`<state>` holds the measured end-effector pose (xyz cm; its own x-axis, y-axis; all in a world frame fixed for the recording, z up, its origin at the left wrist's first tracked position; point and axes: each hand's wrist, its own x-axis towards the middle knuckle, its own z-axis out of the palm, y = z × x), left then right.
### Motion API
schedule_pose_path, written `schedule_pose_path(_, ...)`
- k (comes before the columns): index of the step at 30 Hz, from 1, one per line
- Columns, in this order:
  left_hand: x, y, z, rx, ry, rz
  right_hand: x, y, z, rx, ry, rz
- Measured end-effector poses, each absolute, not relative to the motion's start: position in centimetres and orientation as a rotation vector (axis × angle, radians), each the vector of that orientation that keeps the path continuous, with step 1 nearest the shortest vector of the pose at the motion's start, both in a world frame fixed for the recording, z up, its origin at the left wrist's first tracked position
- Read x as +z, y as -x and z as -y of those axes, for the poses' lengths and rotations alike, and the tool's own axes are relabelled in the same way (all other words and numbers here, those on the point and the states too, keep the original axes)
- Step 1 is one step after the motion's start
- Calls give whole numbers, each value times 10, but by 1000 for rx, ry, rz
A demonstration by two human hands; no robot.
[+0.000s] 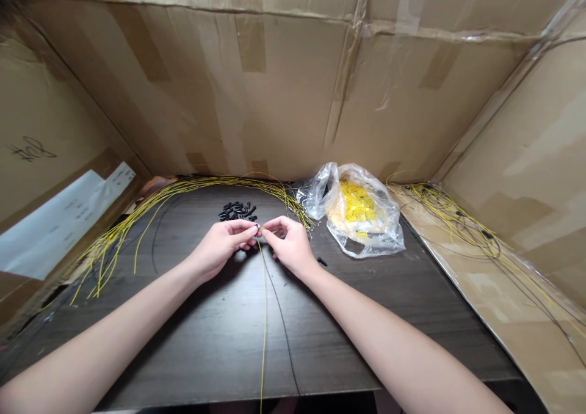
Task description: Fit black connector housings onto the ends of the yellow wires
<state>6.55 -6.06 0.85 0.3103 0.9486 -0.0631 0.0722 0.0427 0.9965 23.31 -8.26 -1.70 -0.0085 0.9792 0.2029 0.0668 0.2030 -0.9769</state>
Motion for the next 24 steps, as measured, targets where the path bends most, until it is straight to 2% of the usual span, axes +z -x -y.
schedule_pose_path(24, 11, -65, 63, 850, -1574, -1099, -20, -233, 84, 1071, 1032, 1313)
